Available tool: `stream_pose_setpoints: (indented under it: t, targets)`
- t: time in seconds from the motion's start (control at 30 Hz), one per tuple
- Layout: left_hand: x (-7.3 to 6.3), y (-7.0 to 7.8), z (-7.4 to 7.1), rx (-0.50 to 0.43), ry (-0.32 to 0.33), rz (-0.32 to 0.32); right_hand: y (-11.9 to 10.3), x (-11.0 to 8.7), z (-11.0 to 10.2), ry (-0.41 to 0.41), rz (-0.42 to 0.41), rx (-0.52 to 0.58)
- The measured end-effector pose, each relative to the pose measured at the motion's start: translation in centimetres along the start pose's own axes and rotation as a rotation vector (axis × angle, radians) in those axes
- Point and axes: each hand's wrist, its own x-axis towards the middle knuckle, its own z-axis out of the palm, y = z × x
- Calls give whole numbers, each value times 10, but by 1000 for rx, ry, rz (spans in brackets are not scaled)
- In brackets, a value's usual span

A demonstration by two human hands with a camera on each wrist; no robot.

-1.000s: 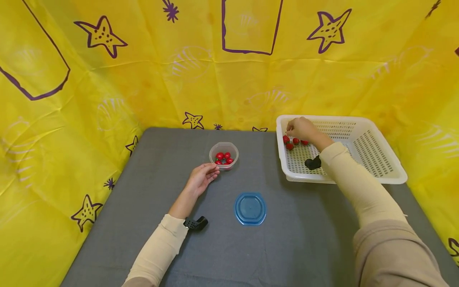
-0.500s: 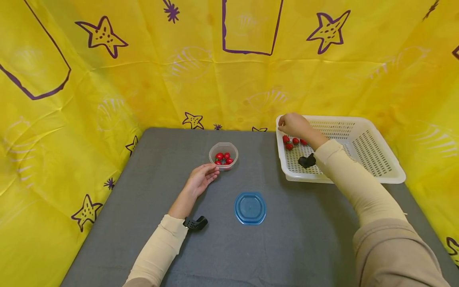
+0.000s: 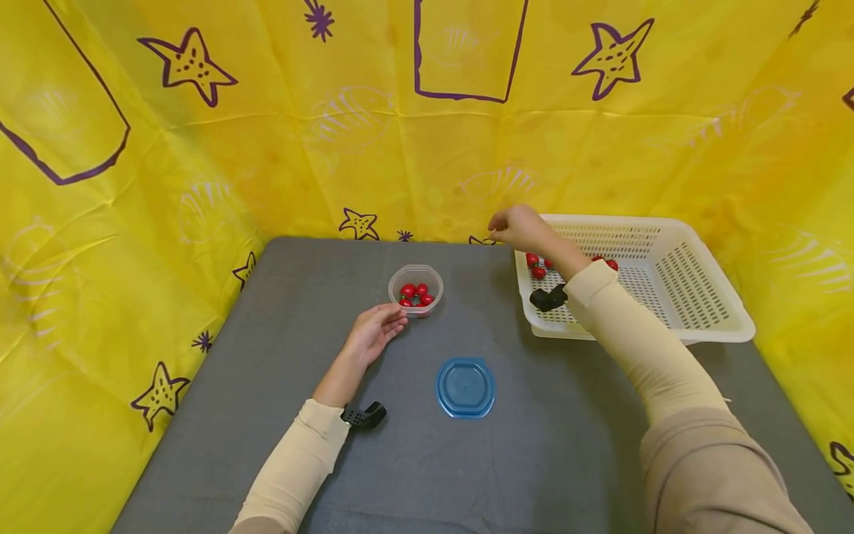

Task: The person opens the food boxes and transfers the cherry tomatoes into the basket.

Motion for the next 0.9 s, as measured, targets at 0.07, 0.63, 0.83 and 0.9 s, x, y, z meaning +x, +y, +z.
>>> stream_pose_setpoints:
  t: [0.07,0.63,0.83,0.9]
  targets:
    - [0,0,0,1,-1,3,-6,2,3,0,-22,23]
    - [0,1,-2,-16,5,-1,-44,19,42,-55,-183,55]
    - [0,1,-2,-8,8,-5,-54,21,57,-66,-212,55]
    - [0,1,-2,-7,7,-5,-57,21,63,-67,-221,58]
